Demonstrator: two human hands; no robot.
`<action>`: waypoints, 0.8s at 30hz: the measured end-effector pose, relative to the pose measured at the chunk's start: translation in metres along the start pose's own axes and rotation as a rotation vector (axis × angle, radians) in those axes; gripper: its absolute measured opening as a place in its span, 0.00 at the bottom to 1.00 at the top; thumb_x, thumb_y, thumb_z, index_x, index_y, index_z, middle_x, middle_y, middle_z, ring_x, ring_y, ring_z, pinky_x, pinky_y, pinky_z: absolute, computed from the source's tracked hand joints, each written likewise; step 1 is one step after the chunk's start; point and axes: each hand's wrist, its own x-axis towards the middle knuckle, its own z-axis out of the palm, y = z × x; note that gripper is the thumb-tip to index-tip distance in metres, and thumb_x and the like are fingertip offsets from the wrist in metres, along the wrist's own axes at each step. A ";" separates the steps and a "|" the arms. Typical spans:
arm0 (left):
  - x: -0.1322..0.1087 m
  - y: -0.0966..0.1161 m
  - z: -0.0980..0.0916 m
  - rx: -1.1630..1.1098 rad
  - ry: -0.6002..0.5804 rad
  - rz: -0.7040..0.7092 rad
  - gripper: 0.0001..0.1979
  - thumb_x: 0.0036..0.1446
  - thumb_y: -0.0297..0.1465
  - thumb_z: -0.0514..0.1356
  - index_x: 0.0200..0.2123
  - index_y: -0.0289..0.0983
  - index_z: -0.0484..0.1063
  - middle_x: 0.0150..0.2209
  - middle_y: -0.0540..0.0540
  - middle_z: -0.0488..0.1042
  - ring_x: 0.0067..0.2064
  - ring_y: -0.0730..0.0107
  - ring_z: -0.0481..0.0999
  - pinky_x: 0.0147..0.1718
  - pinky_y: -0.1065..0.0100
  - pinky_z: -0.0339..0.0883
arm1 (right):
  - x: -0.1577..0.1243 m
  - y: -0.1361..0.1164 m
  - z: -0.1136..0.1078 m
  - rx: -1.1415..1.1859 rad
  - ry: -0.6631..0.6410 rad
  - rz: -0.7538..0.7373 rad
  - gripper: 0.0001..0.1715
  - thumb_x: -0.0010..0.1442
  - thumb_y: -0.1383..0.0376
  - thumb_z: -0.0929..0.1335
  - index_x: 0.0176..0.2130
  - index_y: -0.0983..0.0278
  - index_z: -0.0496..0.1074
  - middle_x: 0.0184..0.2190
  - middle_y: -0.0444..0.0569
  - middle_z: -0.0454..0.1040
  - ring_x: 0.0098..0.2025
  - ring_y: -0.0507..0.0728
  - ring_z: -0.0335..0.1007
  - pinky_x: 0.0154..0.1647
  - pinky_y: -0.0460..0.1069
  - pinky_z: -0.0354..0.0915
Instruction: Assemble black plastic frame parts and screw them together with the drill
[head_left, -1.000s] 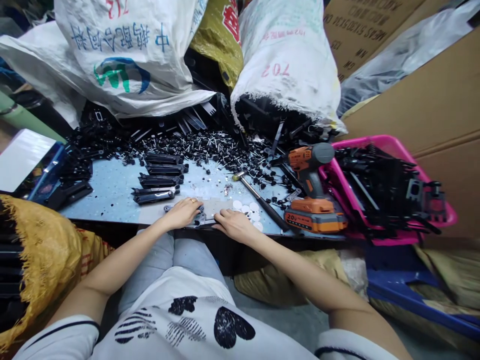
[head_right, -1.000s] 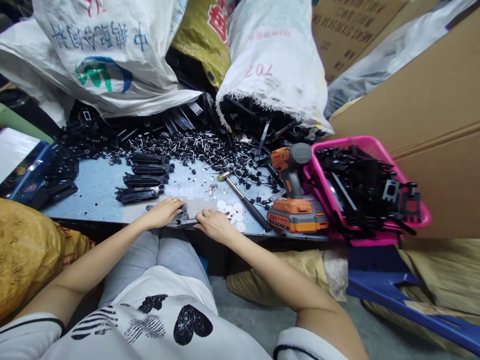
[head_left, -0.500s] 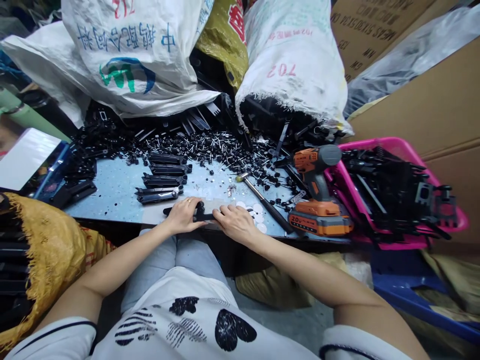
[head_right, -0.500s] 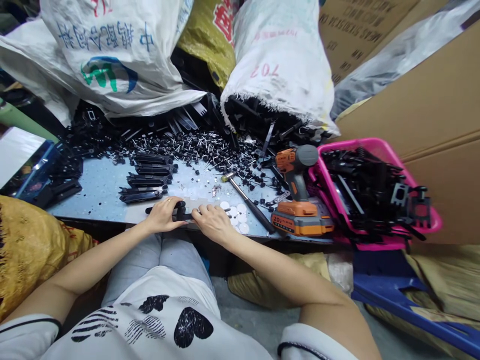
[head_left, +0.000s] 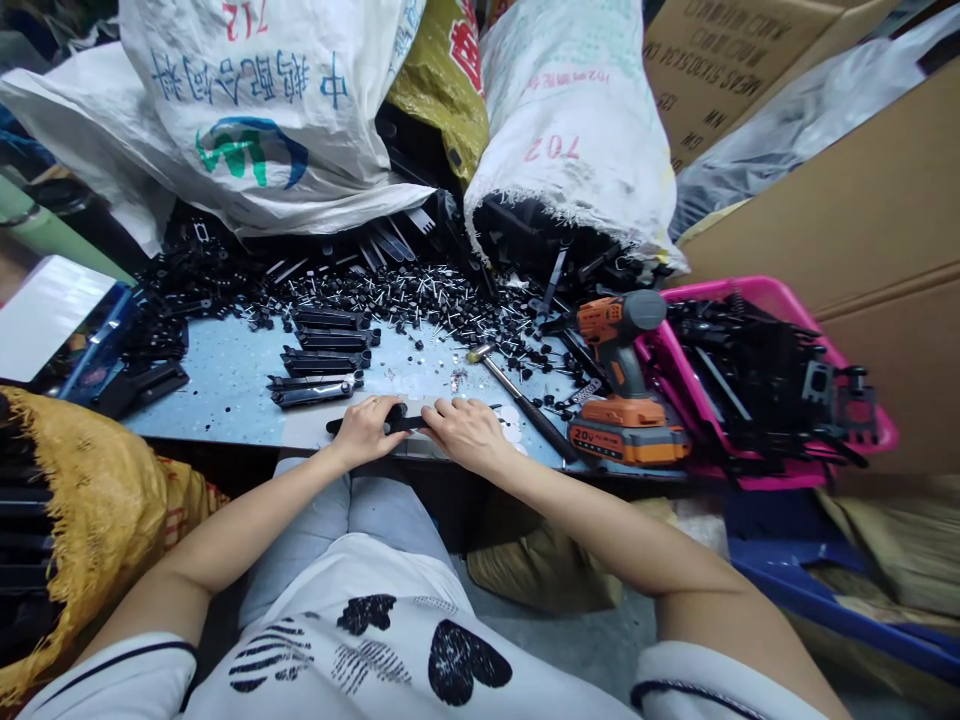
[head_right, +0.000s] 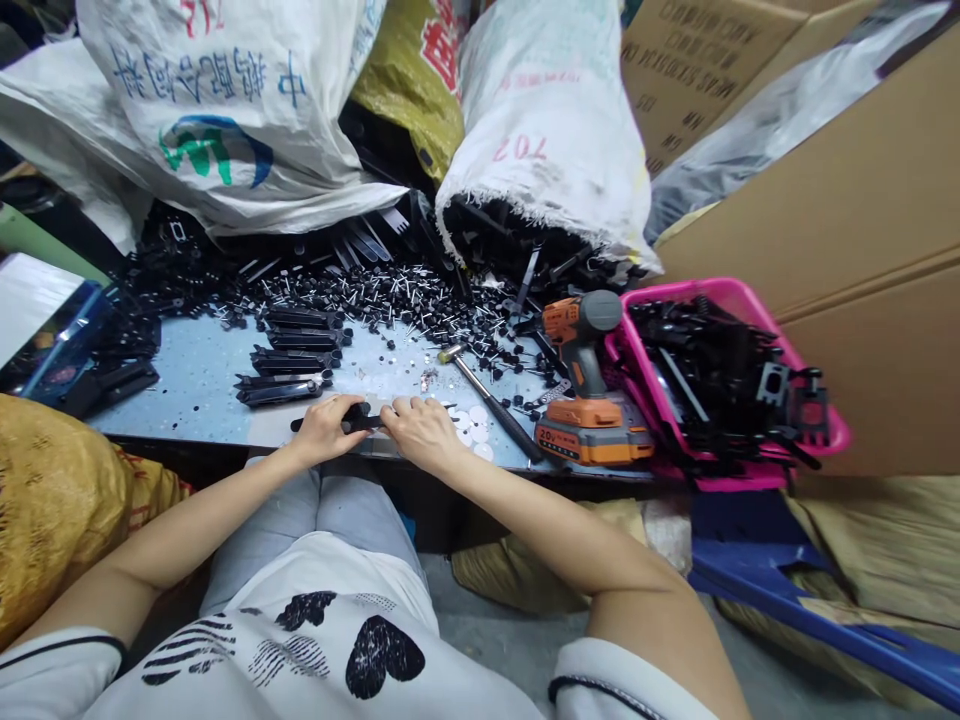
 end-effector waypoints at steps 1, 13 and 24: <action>0.000 0.001 0.000 -0.002 -0.004 -0.007 0.20 0.53 0.37 0.62 0.48 0.37 0.65 0.45 0.40 0.74 0.48 0.55 0.73 0.47 0.60 0.67 | 0.000 0.001 0.002 -0.022 0.012 -0.001 0.22 0.69 0.56 0.53 0.45 0.60 0.69 0.38 0.53 0.72 0.38 0.60 0.67 0.34 0.51 0.52; 0.123 -0.011 0.016 -0.047 -0.125 -0.181 0.14 0.61 0.28 0.52 0.49 0.30 0.68 0.50 0.33 0.69 0.53 0.56 0.68 0.52 0.58 0.60 | -0.007 0.045 0.051 0.160 0.016 0.023 0.25 0.67 0.49 0.56 0.46 0.62 0.71 0.42 0.52 0.73 0.45 0.58 0.65 0.43 0.50 0.59; 0.052 -0.019 -0.024 -0.463 0.173 -0.476 0.13 0.59 0.32 0.56 0.40 0.27 0.73 0.33 0.40 0.76 0.32 0.71 0.74 0.34 0.68 0.67 | 0.098 0.120 0.050 0.137 -0.072 0.600 0.14 0.60 0.71 0.61 0.41 0.71 0.73 0.40 0.63 0.75 0.48 0.65 0.66 0.41 0.52 0.63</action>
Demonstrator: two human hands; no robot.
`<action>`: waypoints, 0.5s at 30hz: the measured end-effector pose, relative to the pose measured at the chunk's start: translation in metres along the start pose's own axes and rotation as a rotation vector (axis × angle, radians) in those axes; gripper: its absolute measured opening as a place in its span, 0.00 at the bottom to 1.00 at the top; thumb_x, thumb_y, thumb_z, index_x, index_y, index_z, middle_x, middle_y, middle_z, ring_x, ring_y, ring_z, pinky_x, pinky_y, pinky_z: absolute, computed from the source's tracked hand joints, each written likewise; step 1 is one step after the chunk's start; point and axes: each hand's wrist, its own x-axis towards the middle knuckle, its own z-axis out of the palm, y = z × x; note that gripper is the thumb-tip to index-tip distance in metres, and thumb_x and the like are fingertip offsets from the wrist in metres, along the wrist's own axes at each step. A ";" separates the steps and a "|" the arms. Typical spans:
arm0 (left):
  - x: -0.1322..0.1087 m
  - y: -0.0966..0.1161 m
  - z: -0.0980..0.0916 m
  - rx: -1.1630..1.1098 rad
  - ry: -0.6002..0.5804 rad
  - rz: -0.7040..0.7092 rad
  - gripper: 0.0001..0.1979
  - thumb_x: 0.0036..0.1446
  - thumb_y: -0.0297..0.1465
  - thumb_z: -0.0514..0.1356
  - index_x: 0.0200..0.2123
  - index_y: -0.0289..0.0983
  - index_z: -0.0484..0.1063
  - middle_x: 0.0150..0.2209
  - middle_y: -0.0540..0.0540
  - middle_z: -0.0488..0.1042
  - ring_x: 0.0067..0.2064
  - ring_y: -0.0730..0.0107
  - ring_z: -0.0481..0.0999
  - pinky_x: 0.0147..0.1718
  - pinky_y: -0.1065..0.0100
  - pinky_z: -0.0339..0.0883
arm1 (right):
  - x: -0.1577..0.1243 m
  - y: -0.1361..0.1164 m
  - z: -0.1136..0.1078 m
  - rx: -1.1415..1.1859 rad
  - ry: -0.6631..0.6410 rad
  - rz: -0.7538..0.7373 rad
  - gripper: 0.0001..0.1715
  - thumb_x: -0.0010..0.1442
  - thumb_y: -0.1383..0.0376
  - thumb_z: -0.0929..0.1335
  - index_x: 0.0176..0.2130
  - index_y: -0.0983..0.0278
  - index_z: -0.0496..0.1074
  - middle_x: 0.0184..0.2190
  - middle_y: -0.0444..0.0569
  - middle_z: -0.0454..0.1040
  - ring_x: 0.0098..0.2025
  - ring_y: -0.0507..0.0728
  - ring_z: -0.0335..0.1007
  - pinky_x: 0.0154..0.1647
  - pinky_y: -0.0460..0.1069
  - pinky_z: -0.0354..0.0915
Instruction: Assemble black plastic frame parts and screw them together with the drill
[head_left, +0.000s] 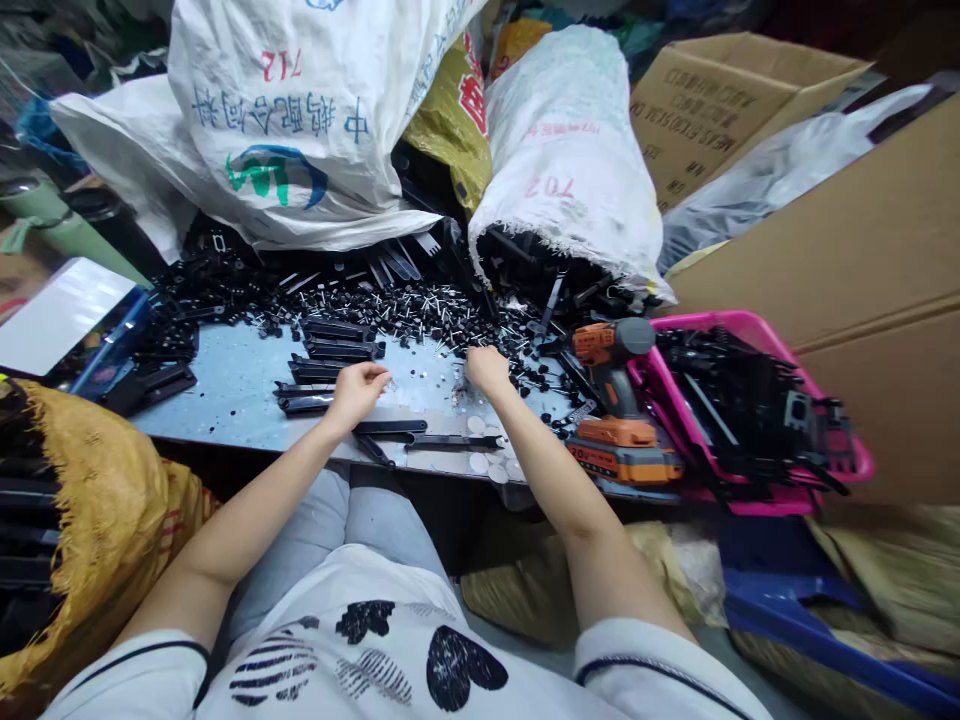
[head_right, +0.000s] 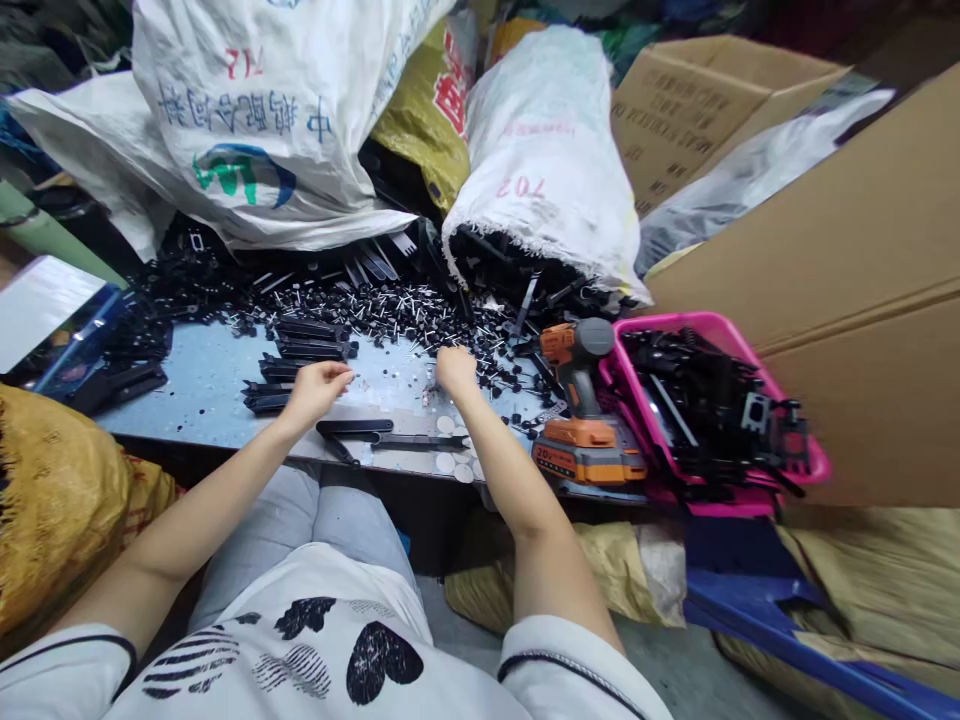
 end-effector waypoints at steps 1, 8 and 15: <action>-0.015 -0.008 -0.011 -0.178 0.022 -0.105 0.13 0.57 0.33 0.58 0.38 0.28 0.73 0.30 0.42 0.76 0.28 0.73 0.73 0.30 0.70 0.67 | 0.002 -0.003 0.001 0.005 -0.007 -0.021 0.13 0.59 0.72 0.62 0.40 0.71 0.73 0.40 0.63 0.75 0.48 0.65 0.65 0.41 0.52 0.63; -0.076 -0.038 -0.033 -0.878 0.121 -0.542 0.19 0.34 0.33 0.73 0.29 0.29 0.74 0.23 0.47 0.74 0.22 0.80 0.68 0.22 0.77 0.62 | -0.029 -0.012 -0.001 0.294 0.102 -0.237 0.13 0.59 0.64 0.68 0.44 0.66 0.73 0.39 0.53 0.76 0.40 0.57 0.71 0.41 0.49 0.63; -0.074 -0.038 -0.032 -0.772 0.192 -0.411 0.24 0.29 0.40 0.73 0.29 0.29 0.75 0.23 0.49 0.73 0.22 0.80 0.68 0.23 0.75 0.61 | -0.083 -0.018 -0.016 0.594 0.101 -0.453 0.11 0.58 0.59 0.69 0.35 0.65 0.77 0.32 0.49 0.77 0.33 0.53 0.71 0.35 0.46 0.62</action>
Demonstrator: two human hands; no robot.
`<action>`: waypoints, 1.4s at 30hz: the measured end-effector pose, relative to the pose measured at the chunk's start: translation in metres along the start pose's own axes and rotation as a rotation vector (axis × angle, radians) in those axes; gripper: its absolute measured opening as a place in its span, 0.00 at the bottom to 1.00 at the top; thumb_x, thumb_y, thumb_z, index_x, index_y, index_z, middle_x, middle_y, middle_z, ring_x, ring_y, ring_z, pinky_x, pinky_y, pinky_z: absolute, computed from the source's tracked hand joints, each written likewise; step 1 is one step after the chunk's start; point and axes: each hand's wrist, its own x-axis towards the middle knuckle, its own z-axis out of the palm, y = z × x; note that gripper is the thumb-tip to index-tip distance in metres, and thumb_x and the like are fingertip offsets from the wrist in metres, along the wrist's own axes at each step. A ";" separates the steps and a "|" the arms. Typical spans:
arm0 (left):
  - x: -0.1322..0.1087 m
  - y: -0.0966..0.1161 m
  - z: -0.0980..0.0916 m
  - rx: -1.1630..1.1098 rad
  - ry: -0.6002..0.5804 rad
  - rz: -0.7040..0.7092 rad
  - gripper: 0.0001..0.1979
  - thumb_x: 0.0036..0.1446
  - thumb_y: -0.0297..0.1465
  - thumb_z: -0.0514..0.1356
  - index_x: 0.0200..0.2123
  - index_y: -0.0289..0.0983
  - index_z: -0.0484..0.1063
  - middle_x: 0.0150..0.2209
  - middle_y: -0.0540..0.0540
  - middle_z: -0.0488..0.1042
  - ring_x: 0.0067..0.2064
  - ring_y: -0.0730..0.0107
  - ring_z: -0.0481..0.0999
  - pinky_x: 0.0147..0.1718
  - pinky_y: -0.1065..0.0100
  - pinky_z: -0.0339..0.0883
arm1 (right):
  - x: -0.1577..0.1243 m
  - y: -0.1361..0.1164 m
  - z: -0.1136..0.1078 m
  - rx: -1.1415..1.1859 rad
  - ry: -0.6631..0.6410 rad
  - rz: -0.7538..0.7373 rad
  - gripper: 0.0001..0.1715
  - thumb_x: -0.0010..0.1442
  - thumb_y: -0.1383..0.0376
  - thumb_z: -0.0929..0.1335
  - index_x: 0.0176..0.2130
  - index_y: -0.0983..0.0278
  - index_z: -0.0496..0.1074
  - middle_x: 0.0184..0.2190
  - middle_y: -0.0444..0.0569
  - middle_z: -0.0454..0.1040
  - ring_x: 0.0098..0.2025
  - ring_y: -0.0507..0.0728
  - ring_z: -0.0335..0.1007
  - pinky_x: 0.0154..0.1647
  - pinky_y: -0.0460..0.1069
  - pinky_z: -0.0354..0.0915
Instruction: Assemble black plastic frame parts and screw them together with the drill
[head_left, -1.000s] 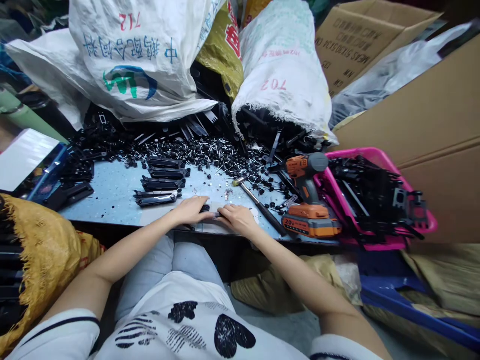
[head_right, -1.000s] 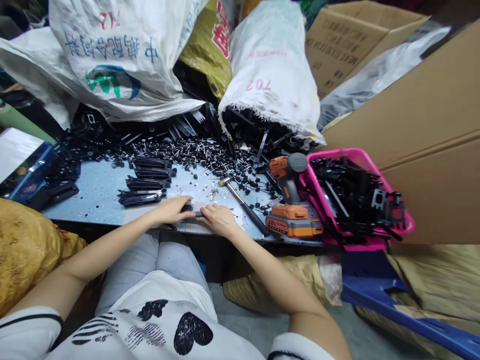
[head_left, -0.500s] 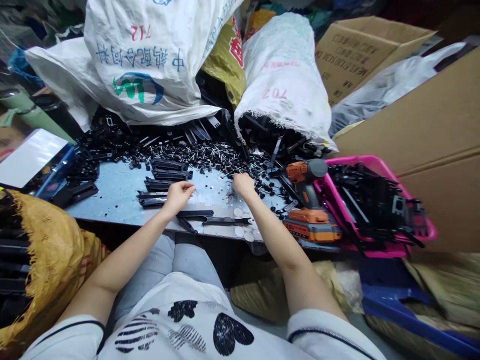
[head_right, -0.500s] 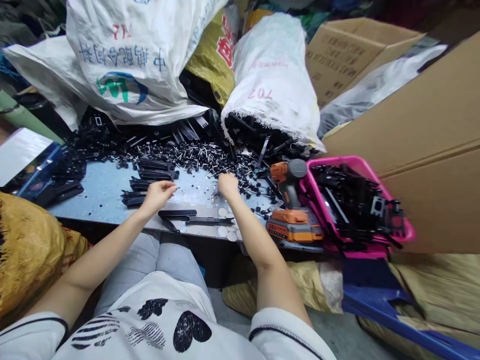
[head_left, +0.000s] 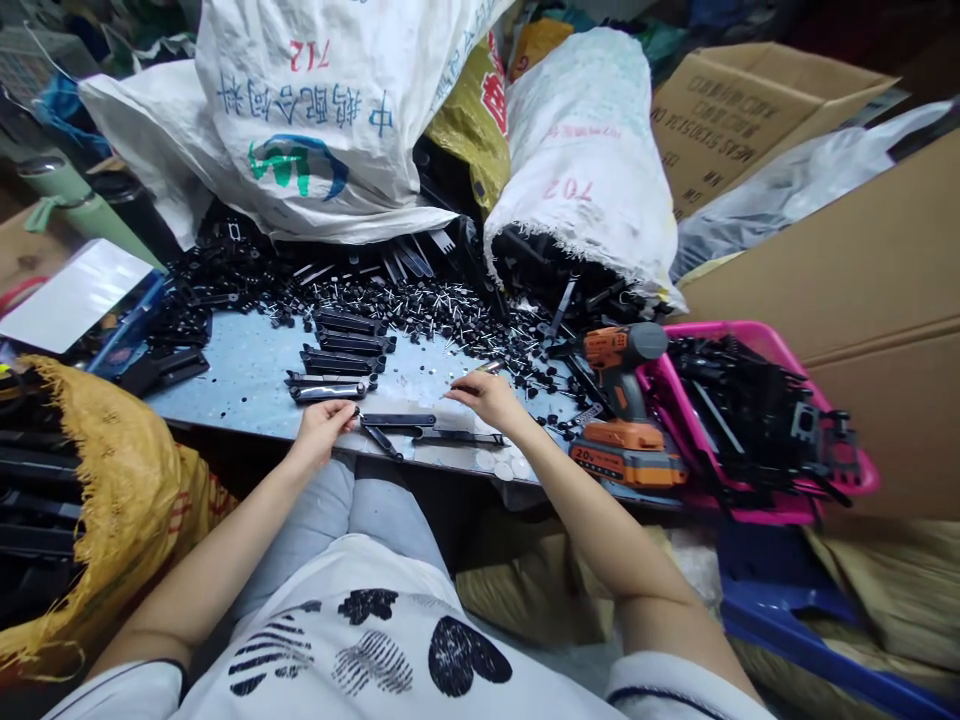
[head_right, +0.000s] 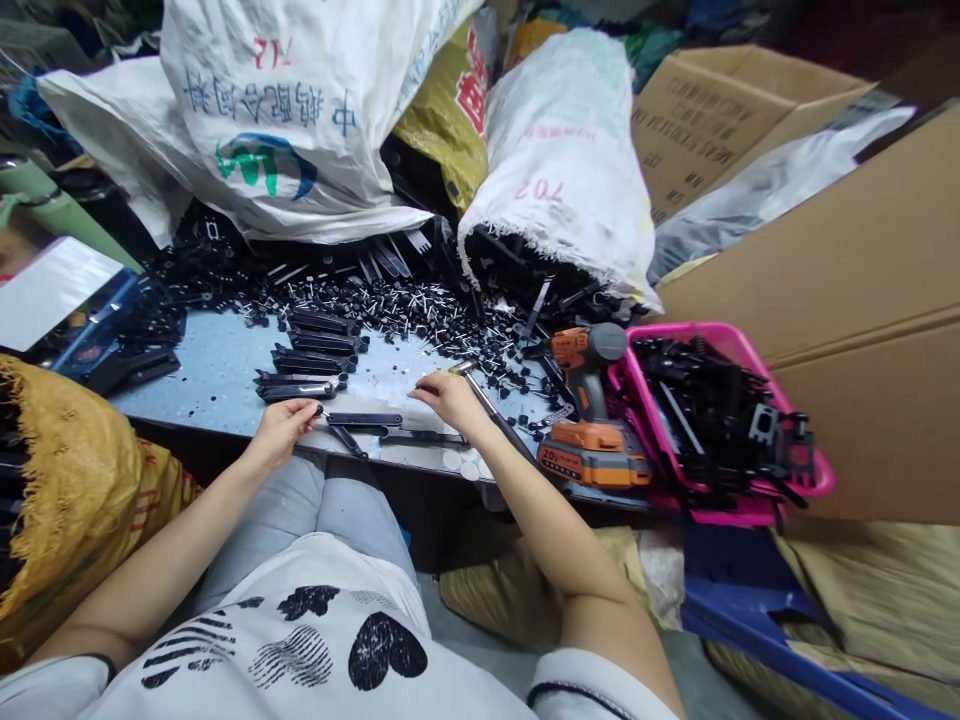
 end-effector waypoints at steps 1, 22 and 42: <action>0.001 0.000 0.001 0.034 -0.023 0.019 0.25 0.30 0.41 0.73 0.29 0.29 0.75 0.22 0.49 0.73 0.22 0.80 0.67 0.23 0.75 0.61 | -0.004 -0.006 0.000 0.002 -0.032 -0.010 0.12 0.58 0.59 0.69 0.34 0.65 0.77 0.32 0.49 0.77 0.32 0.53 0.71 0.34 0.46 0.62; 0.003 -0.024 -0.008 1.028 0.125 0.488 0.24 0.50 0.41 0.64 0.48 0.35 0.69 0.40 0.41 0.68 0.39 0.61 0.72 0.40 0.61 0.68 | -0.008 -0.046 0.017 -0.519 -0.353 -0.185 0.16 0.65 0.60 0.63 0.35 0.68 0.73 0.33 0.53 0.73 0.34 0.55 0.70 0.34 0.46 0.57; -0.001 -0.035 0.069 1.541 -0.402 0.814 0.23 0.57 0.42 0.59 0.49 0.31 0.65 0.44 0.36 0.71 0.48 0.52 0.68 0.42 0.59 0.61 | -0.025 0.036 0.043 -0.542 -0.371 -0.429 0.36 0.64 0.47 0.58 0.61 0.67 0.60 0.38 0.56 0.72 0.37 0.56 0.69 0.32 0.46 0.59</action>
